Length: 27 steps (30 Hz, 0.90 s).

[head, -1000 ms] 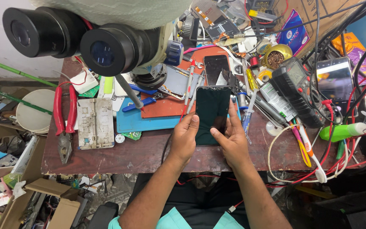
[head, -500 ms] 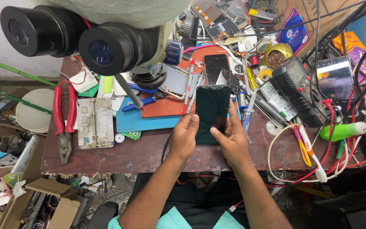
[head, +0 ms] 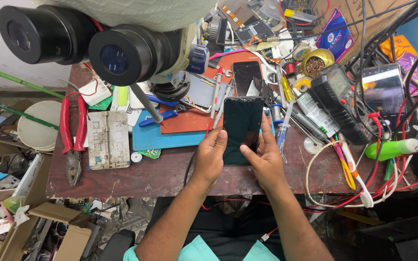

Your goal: The person disassembles a Vivo smartphone, removes the back cover, and manipulates internal components including the battery and motherboard. They use a screwdriver and tweezers to adjust parts, then reassemble the device and test it by powering it on.

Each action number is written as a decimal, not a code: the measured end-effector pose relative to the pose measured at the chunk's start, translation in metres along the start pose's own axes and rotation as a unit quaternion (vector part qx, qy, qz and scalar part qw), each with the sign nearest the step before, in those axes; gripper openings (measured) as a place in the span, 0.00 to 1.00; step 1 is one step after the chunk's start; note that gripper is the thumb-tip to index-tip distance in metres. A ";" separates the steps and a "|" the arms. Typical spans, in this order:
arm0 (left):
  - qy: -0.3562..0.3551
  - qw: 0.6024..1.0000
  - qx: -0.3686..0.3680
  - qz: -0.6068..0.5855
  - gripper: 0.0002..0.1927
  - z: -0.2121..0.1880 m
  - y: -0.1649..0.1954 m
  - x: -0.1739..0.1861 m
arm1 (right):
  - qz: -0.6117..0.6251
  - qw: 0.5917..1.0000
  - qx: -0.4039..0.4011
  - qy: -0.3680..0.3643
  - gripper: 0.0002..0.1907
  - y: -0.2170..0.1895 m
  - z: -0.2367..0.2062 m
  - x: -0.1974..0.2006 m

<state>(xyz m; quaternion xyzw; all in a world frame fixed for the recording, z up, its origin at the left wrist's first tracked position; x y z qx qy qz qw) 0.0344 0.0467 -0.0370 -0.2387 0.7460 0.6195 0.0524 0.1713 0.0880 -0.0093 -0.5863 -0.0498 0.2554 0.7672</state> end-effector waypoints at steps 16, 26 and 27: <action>-0.004 1.000 -0.011 -0.004 0.22 -0.001 0.006 -0.003 | -0.012 1.000 0.007 -0.002 0.49 -0.001 0.001 0.000; -0.008 1.000 -0.011 -0.013 0.22 0.001 -0.003 0.001 | -0.001 1.000 0.005 -0.003 0.49 0.001 0.000 0.000; -0.010 1.000 -0.011 -0.016 0.22 0.002 -0.005 0.002 | -0.002 1.000 0.003 -0.002 0.49 0.002 0.000 0.000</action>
Point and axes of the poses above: each hand's wrist, its own z-axis towards the middle knuckle, its own x-axis out of the back of the hand, y = z × x, the point moved 3 cm from there along z, towards the middle knuckle, and after that the axes turned 10 degrees about x, right-handed, at the moved point
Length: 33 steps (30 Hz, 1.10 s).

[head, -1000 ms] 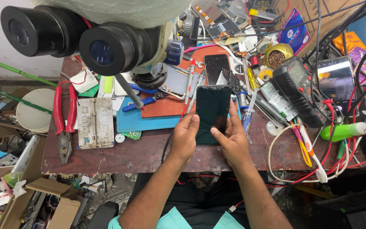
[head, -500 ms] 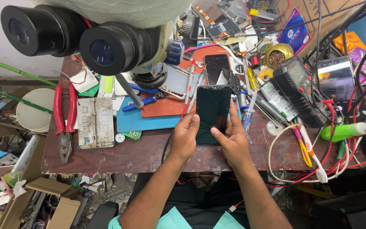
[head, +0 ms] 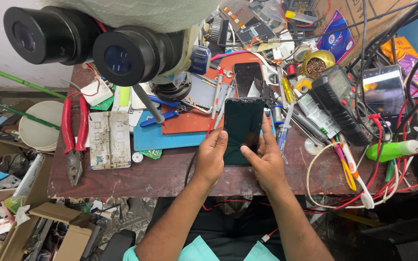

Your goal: The person disassembles a Vivo smartphone, removes the back cover, and manipulates internal components including the battery and motherboard. They use a screwdriver and tweezers to adjust parts, then reassemble the device and test it by powering it on.

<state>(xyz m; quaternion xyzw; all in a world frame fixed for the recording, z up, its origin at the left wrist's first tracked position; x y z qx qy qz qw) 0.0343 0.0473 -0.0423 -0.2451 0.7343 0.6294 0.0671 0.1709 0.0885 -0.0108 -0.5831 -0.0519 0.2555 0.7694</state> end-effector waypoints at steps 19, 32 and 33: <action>-0.212 0.974 -0.081 -0.016 0.60 -0.018 0.032 -0.019 | -0.504 0.715 0.484 0.010 0.18 -0.058 -0.029 -0.033; -0.259 0.939 0.037 -0.224 0.44 -0.026 0.028 -0.011 | -0.435 0.786 0.438 -0.020 0.18 -0.059 -0.024 -0.034; -0.245 0.947 0.024 -0.208 0.41 -0.026 0.026 -0.009 | -0.434 0.797 0.419 0.015 0.17 -0.057 -0.022 -0.031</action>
Point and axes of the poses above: each hand's wrist, its own z-axis towards the middle knuckle, its own x-axis out of the back of the hand, y = z × x, the point moved 3 cm from there along z, towards the middle knuckle, and after that the axes turned 10 degrees about x, right-handed, at the moved point
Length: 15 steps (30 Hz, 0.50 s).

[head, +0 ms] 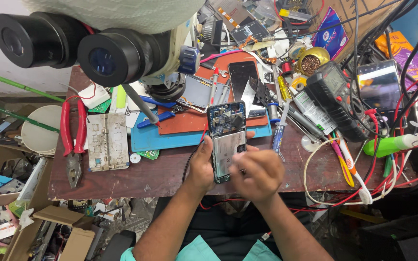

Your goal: The person disassembles a Vivo smartphone, removes the back cover, and manipulates internal components including the battery and motherboard. They use a screwdriver and tweezers to adjust parts, then reassemble the device and test it by powering it on.

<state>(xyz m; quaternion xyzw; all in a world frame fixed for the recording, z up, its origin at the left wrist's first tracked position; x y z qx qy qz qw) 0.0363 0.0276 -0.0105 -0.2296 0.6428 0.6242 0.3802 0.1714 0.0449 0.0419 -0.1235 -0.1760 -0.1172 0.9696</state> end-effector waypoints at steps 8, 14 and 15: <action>0.070 0.997 0.019 0.017 0.35 -0.001 -0.010 0.016 | 0.012 0.984 -0.176 0.012 0.24 0.032 0.015 0.001; 0.060 0.997 0.020 0.039 0.35 -0.001 -0.005 0.008 | 0.020 0.985 -0.172 0.005 0.16 0.027 0.033 -0.001; 0.052 0.998 0.020 0.040 0.35 0.000 -0.005 0.007 | 0.018 0.985 -0.170 0.004 0.15 0.027 0.035 0.001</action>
Point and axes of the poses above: each hand's wrist, its own z-axis towards the middle knuckle, its own x-axis out of the back of the hand, y = z × x, the point moved 3 cm from there along z, towards the middle knuckle, and after that the axes turned 10 degrees about x, right-handed, at the moved point
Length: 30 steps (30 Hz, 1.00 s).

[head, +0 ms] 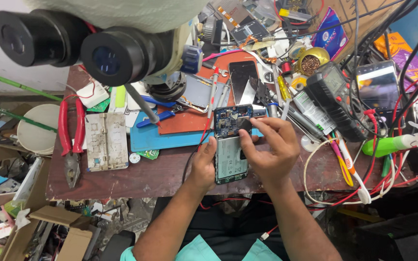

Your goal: The person disassembles a Vivo smartphone, removes the back cover, and manipulates internal components including the battery and motherboard. They use a screwdriver and tweezers to adjust parts, then reassemble the device and test it by powering it on.

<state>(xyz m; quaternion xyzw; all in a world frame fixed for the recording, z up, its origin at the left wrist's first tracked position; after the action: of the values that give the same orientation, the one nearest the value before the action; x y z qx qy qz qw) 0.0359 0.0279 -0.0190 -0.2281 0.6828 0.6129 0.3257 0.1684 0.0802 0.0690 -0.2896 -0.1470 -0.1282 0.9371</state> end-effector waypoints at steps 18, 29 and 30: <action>-0.093 0.995 0.030 -0.022 0.44 0.001 0.018 -0.024 | 0.103 0.981 -0.150 -0.064 0.08 0.040 0.015 0.016; -0.098 0.995 0.034 -0.012 0.42 0.003 0.014 -0.022 | 0.019 0.997 -0.019 -0.069 0.08 0.024 0.038 0.022; -0.097 0.994 0.036 -0.014 0.42 0.003 0.014 -0.022 | 0.002 0.997 -0.007 -0.078 0.08 0.022 0.044 0.022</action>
<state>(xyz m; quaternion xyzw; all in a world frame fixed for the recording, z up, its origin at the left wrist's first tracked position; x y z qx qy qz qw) 0.0412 0.0308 0.0062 -0.1647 0.6662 0.6029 0.4069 0.1873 0.1197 0.1000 -0.3056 -0.2178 -0.1044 0.9210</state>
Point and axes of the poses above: each hand's wrist, its own z-axis towards the middle knuckle, its own x-axis out of the back of the hand, y = z × x, the point moved 3 cm from there along z, towards the middle knuckle, and after that the axes turned 10 degrees about x, right-handed, at the moved point
